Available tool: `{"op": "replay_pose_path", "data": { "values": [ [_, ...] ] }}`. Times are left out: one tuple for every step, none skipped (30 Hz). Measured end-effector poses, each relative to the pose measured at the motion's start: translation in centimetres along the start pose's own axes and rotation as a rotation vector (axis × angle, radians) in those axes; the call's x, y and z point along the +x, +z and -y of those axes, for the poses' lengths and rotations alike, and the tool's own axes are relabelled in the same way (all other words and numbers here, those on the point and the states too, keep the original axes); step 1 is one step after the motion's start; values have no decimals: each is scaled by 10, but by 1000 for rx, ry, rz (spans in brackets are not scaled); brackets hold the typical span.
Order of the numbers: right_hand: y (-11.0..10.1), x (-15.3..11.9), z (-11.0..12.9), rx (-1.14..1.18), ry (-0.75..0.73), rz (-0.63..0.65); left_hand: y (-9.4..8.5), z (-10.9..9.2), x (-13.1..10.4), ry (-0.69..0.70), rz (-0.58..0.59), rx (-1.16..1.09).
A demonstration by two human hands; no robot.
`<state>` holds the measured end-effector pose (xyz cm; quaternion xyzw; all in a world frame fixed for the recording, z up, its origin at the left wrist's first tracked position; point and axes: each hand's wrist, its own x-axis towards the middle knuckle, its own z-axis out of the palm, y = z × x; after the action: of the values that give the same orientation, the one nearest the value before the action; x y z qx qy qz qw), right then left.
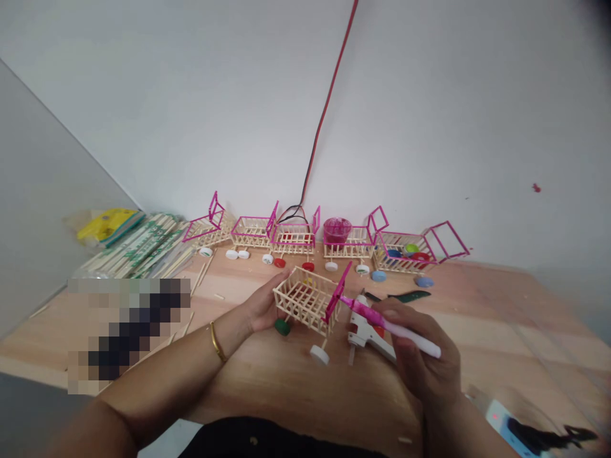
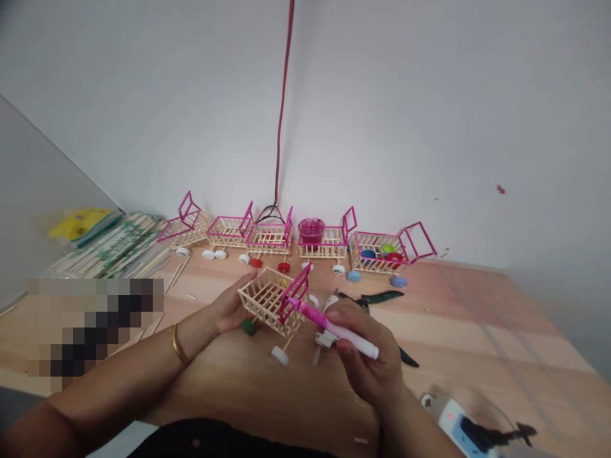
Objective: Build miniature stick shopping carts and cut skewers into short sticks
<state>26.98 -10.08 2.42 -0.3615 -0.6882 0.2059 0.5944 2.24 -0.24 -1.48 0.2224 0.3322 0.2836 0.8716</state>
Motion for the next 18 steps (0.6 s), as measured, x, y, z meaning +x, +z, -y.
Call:
{"op": "replay_pose_path", "data": {
  "values": [
    [0, 0, 0, 0, -1, 6, 0, 0, 0, 5, -5, 0],
    [0, 1, 1, 1, -1, 10, -1, 1, 1, 9, -8, -2],
    [0, 1, 1, 1, 4, 10, -1, 1, 1, 10, -11, -5],
    [0, 1, 2, -2, 8, 4, -2, 1, 2, 13, -13, -8],
    [0, 1, 2, -6, 12, -2, -2, 1, 2, 17, -13, -10],
    [-1, 0, 1, -12, 13, -7, -2, 1, 2, 21, -10, -11],
    [-1, 0, 1, -19, 13, -9, -2, 1, 2, 24, -8, -12],
    [-2, -1, 0, -27, 13, -8, -2, 1, 2, 25, -7, -10],
    [-3, -3, -2, -35, 13, -6, -1, 1, 1, 26, -8, -9],
    [-3, -4, -3, -46, 16, -3, -1, 1, 1, 25, -9, -9],
    [-4, -6, -4, -59, 20, -4, 0, 1, 1, 22, -11, -9],
    [-5, -7, -6, -70, 22, -9, 1, 0, 0, 18, -14, -7],
    [-6, -8, -7, -75, 25, -10, 1, 0, 0, 16, -18, -5],
    [-6, -8, -7, -68, 23, -11, 1, 0, 0, 16, -18, -3],
    [-6, -9, -7, -53, 23, -6, 1, 0, 0, 21, -15, -2],
    [-6, -9, -7, -32, 20, -3, 0, 0, 0, 28, -7, 0],
    [-5, -8, -6, -8, 19, 1, 0, 0, 0, 37, 2, 1],
    [-4, -8, -5, 12, 20, 4, -1, 1, 0, 42, 13, 2]
  ]
}}
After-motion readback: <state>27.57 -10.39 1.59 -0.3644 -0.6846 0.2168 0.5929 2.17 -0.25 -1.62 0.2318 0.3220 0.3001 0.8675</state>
